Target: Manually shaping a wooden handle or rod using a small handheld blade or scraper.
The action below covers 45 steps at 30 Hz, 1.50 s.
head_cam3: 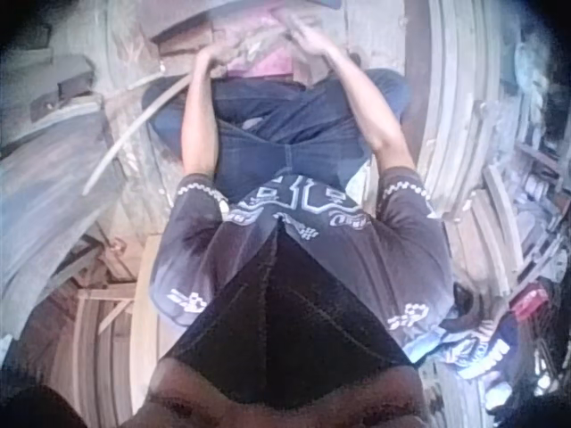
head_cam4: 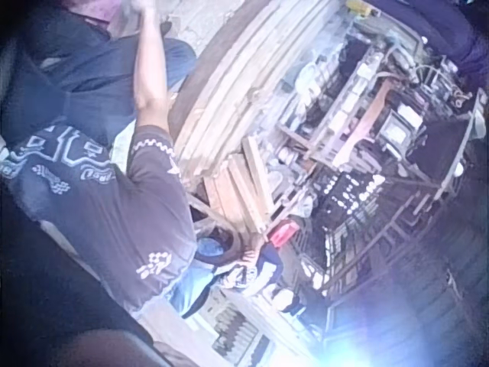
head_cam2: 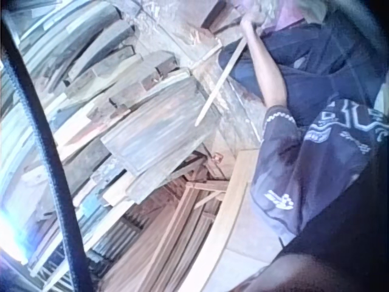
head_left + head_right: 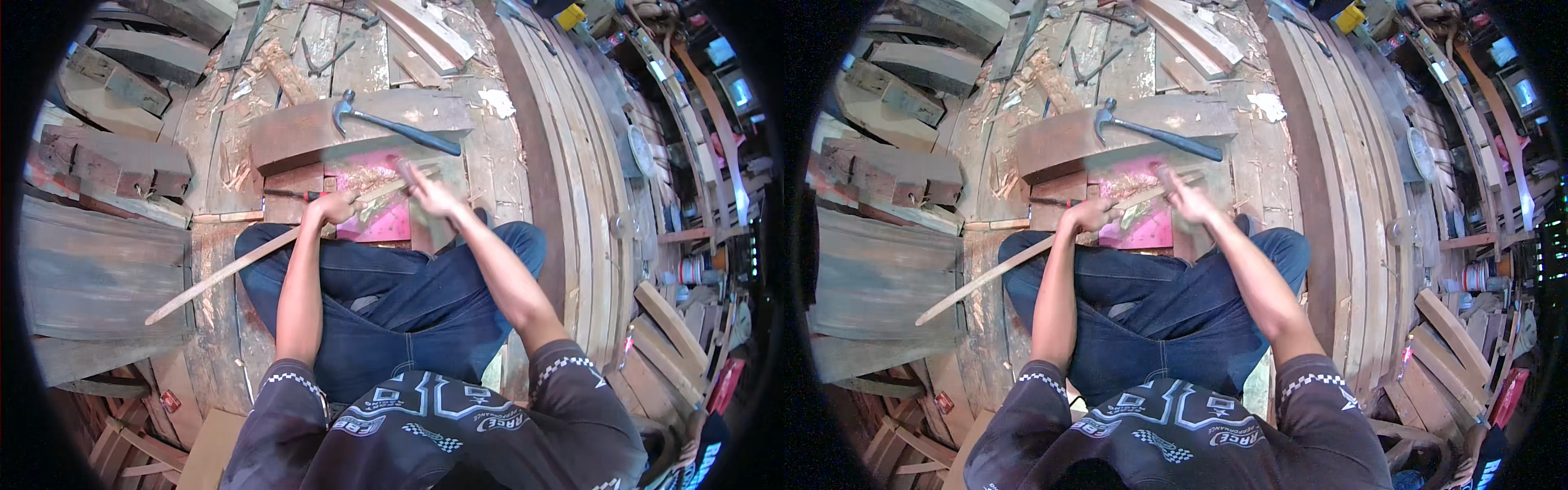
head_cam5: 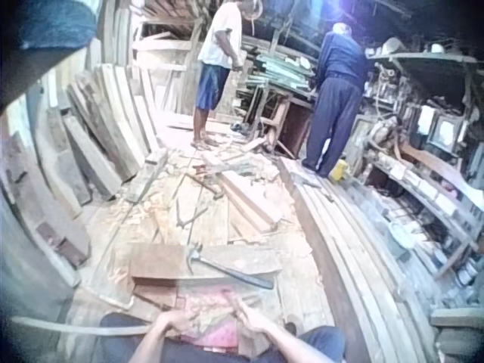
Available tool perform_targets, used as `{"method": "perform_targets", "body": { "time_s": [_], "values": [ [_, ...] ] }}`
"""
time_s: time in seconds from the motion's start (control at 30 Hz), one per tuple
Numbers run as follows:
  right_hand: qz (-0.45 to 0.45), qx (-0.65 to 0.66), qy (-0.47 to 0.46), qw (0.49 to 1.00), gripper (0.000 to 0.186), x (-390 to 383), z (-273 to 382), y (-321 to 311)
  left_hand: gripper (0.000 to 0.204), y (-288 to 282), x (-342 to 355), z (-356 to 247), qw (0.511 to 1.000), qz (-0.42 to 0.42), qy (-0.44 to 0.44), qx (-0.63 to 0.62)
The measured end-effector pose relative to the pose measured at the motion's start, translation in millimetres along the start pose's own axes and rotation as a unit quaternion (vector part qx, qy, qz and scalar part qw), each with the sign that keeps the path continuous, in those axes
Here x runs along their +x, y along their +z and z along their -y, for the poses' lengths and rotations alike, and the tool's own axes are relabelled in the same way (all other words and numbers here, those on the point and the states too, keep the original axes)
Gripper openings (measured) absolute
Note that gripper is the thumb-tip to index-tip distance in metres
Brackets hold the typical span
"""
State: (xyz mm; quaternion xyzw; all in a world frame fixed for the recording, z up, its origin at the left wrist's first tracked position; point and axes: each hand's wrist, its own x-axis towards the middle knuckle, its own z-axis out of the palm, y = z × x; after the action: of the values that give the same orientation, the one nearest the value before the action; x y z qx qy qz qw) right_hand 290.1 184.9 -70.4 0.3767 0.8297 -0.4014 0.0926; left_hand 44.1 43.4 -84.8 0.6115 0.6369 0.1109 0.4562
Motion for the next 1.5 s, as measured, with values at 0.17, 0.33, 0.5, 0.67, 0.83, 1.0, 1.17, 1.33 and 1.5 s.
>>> {"method": "perform_targets", "body": {
  "time_s": [0.17,0.33,0.5,0.67,0.83,1.0,1.17,1.33,1.5],
  "values": [
    [-0.07,-0.006,-0.244,0.967,0.068,-8.4,-21.2,5.7,0.052,3.1,10.8,2.9,1.0,0.01,0.025,0.004],
    [-0.15,-0.09,-0.271,0.947,0.067,20.9,-5.7,3.8,0.035,16.3,26.4,80.9,0.96,-0.142,0.236,0.044],
    [0.012,0.049,-0.243,0.969,0.064,-14.9,-29.0,-16.4,0.049,25.6,39.3,12.2,0.996,-0.03,0.07,0.042],
    [-0.033,-0.008,-0.185,0.982,0.067,12.6,-60.0,1.1,0.061,-2.4,9.0,-22.0,0.999,0.027,-0.024,0.033],
    [0.055,0.057,-0.133,0.988,0.068,-11.7,7.2,2.1,0.055,5.1,-2.3,0.8,0.994,0.039,-0.083,-0.068],
    [0.007,0.041,-0.154,0.987,0.068,15.7,-30.3,16.2,0.036,9.8,27.6,13.9,0.987,0.051,-0.065,-0.136],
    [-0.002,0.025,-0.168,0.985,0.068,26.8,-29.9,24.8,0.031,14.8,26.5,30.6,0.988,0.0,-0.084,-0.13],
    [0.021,0.03,-0.122,0.992,0.069,13.5,-17.6,12.1,0.038,3.4,12.1,-6.7,0.995,0.024,-0.08,-0.06],
    [-0.01,0.008,-0.164,0.986,0.07,12.3,-15.3,12.7,0.04,-1.9,-4.2,-27.8,0.991,0.031,-0.089,-0.1]
  ]
}}
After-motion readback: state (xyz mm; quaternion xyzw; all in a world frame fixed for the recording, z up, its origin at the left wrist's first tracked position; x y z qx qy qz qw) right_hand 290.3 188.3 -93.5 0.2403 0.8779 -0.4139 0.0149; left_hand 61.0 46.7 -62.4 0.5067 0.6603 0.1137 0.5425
